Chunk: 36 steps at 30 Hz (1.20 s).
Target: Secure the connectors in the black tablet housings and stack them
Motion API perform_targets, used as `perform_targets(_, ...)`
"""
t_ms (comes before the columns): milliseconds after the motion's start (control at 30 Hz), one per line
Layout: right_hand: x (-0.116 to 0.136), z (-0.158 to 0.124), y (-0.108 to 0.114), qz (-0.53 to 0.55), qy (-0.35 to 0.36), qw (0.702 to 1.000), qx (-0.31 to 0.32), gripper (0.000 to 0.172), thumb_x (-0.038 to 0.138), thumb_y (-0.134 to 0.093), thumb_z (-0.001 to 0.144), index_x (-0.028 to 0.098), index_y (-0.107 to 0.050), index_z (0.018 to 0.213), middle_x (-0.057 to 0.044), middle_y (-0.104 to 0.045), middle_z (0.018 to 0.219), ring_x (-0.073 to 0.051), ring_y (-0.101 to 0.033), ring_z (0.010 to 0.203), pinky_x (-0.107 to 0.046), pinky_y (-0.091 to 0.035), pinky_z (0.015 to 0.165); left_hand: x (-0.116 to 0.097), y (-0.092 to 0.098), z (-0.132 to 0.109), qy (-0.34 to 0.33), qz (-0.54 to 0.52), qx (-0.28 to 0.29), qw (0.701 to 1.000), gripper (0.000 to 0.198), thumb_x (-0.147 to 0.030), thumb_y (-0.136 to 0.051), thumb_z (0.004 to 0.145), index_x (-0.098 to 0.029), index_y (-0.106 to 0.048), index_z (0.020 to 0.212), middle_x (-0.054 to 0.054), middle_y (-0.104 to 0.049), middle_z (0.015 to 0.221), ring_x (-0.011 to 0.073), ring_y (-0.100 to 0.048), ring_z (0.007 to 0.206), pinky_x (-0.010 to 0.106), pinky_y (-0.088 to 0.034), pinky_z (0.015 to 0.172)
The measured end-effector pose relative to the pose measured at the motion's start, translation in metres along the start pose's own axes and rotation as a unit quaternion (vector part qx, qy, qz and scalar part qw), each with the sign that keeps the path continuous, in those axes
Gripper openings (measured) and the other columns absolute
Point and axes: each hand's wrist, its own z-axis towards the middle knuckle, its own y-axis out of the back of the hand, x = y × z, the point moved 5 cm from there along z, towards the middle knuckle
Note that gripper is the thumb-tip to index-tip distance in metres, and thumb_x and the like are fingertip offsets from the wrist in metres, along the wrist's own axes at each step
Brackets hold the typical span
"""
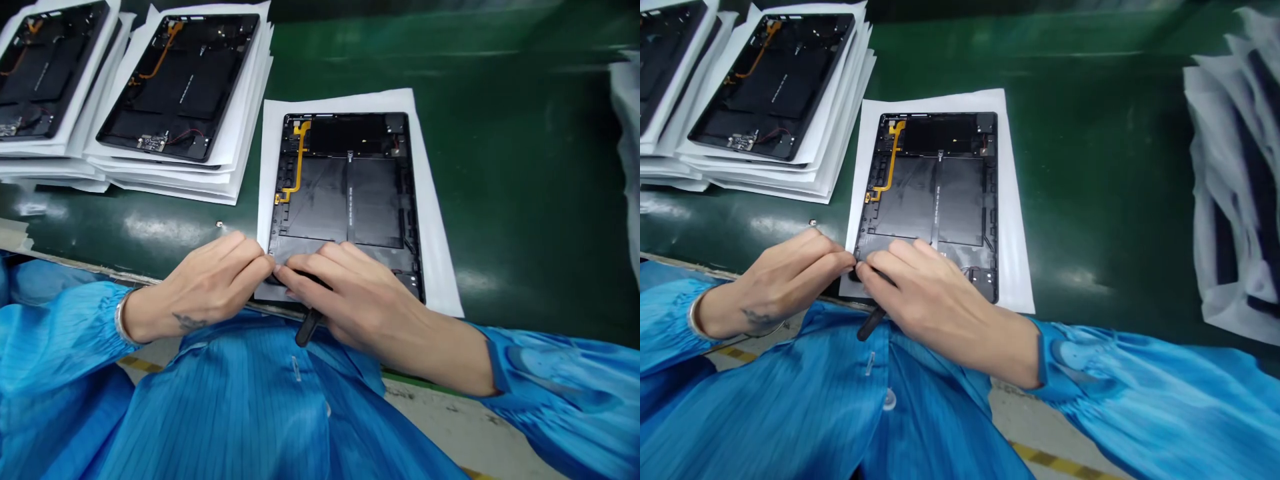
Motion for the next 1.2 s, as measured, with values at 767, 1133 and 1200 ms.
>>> perform_targets(767, -0.002, 0.003, 0.002, 0.046, 0.001, 0.999, -0.009, 0.033, 0.032, -0.045, 0.105, 0.009, -0.063, 0.121, -0.014, -0.067, 0.105, -0.023, -0.053, 0.084, -0.037, -0.043, 0.069, -0.012, -0.001, -0.023, -0.057, 0.071, -0.05, 0.995, 0.032, -0.009, -0.047, 0.099, -0.003, -0.057, 0.128, 0.019, -0.069, 0.108, 0.0267, -0.067, 0.099, 0.04, -0.059, 0.082)
perform_targets(1133, 0.005, -0.001, 0.026, -0.085, -0.091, 0.992, -0.018, 0.029, 0.025, -0.038, 0.107, 0.014, -0.056, 0.126, -0.005, -0.065, 0.082, -0.018, -0.056, 0.069, -0.031, -0.041, 0.062, 0.026, -0.025, -0.013, 0.041, -0.094, -0.041, 0.994, 0.049, -0.039, -0.054, 0.102, -0.013, -0.049, 0.143, 0.018, -0.049, 0.151, 0.0313, -0.045, 0.141, 0.05, -0.047, 0.112)
perform_targets(1200, 0.01, -0.003, 0.021, -0.049, -0.105, 0.993, -0.011, 0.026, 0.018, -0.04, 0.105, 0.015, -0.059, 0.122, -0.004, -0.064, 0.083, -0.018, -0.058, 0.071, -0.029, -0.044, 0.064, 0.029, -0.035, -0.012, 0.038, -0.136, -0.039, 0.989, 0.057, -0.043, -0.052, 0.102, -0.015, -0.041, 0.15, 0.016, -0.038, 0.16, 0.0288, -0.032, 0.151, 0.05, -0.036, 0.122)
